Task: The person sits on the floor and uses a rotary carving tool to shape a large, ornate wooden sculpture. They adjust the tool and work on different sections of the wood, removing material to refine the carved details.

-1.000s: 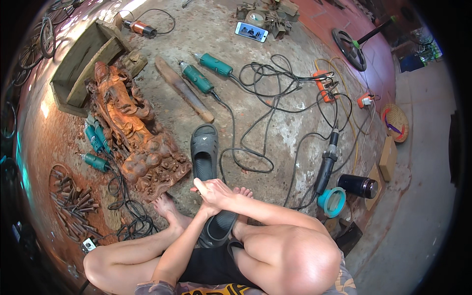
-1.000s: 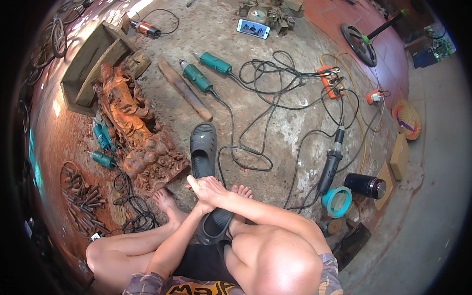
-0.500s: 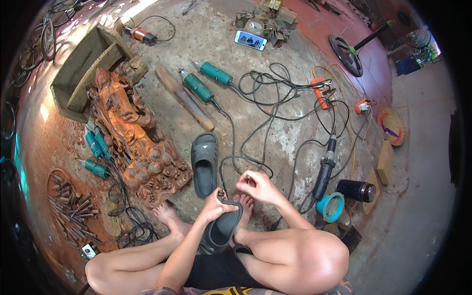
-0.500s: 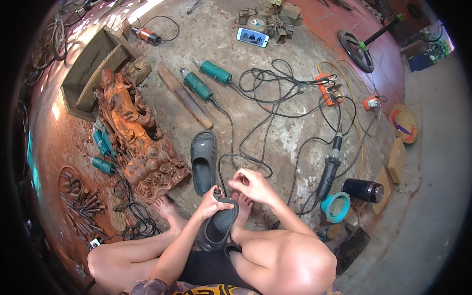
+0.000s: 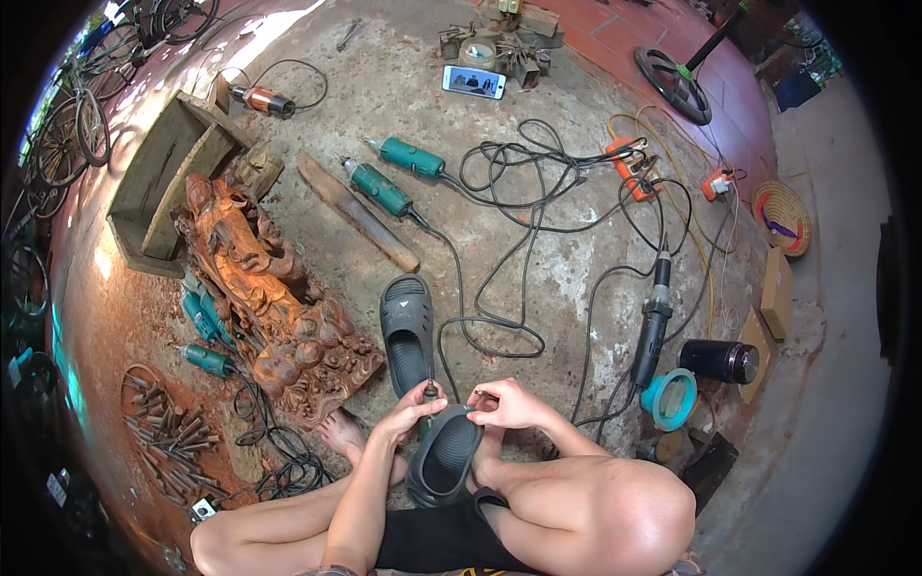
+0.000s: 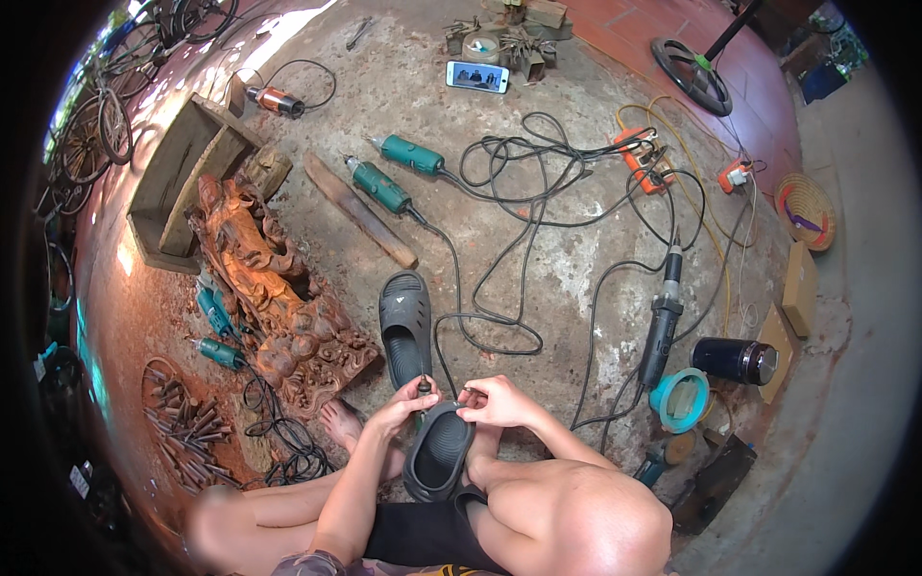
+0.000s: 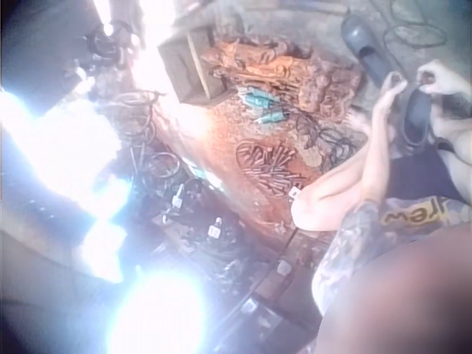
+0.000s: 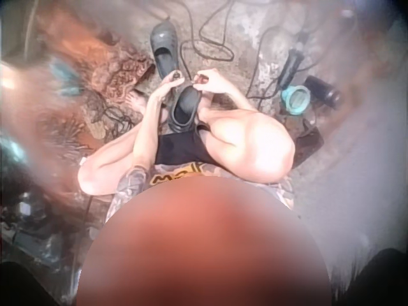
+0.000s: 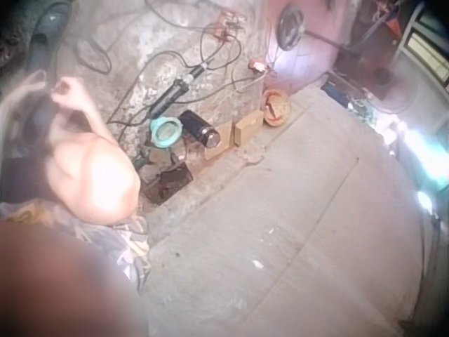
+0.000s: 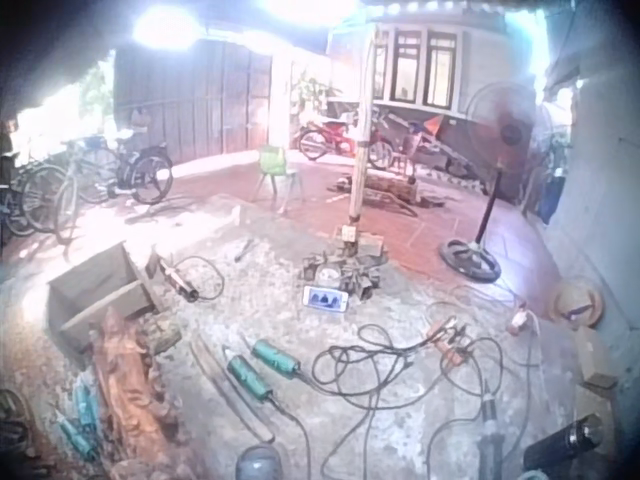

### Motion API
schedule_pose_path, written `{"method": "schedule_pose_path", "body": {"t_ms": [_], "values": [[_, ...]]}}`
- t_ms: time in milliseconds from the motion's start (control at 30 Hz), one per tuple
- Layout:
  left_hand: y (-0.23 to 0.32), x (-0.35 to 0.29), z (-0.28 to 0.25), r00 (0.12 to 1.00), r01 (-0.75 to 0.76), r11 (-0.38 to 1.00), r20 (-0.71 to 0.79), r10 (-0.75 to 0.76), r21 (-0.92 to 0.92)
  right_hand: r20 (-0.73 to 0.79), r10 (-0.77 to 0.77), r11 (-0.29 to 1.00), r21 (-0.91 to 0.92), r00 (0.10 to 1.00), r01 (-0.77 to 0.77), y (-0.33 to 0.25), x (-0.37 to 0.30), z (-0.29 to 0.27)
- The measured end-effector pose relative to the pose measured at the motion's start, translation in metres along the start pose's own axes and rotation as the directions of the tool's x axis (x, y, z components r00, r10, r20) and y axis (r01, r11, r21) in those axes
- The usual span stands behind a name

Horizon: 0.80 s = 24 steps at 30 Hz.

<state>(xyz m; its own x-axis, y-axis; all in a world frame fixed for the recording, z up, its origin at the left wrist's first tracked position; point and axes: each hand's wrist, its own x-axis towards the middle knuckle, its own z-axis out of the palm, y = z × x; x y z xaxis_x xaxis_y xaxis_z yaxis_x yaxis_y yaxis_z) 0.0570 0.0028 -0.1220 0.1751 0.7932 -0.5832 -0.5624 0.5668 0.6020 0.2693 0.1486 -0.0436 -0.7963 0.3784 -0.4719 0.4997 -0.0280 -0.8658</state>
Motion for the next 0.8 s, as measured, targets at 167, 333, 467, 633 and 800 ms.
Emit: {"method": "schedule_pose_path", "body": {"t_ms": [167,333,467,633,800], "values": [[-0.008,0.001,-0.001,0.998,-0.051,0.998,-0.025,0.051,-0.023,0.026,0.021,0.981,0.193,0.999,-0.025,0.015,0.002,0.0],[-0.012,0.001,-0.004,0.995,-0.052,0.994,-0.086,0.044,-0.096,-0.085,0.039,0.998,-0.049,0.996,-0.043,0.01,0.02,0.016],[-0.012,0.002,0.004,0.988,-0.099,0.991,-0.132,0.087,-0.09,-0.104,0.12,0.959,-0.246,0.987,-0.143,-0.002,0.036,0.034],[-0.007,-0.007,0.005,0.973,-0.062,0.985,-0.23,0.023,-0.16,-0.026,0.357,0.934,0.037,0.934,-0.356,-0.005,0.038,0.028],[-0.012,-0.01,-0.001,0.971,-0.159,0.973,-0.203,0.123,-0.169,-0.02,0.188,0.823,0.549,0.982,-0.146,0.001,0.013,0.006]]}}
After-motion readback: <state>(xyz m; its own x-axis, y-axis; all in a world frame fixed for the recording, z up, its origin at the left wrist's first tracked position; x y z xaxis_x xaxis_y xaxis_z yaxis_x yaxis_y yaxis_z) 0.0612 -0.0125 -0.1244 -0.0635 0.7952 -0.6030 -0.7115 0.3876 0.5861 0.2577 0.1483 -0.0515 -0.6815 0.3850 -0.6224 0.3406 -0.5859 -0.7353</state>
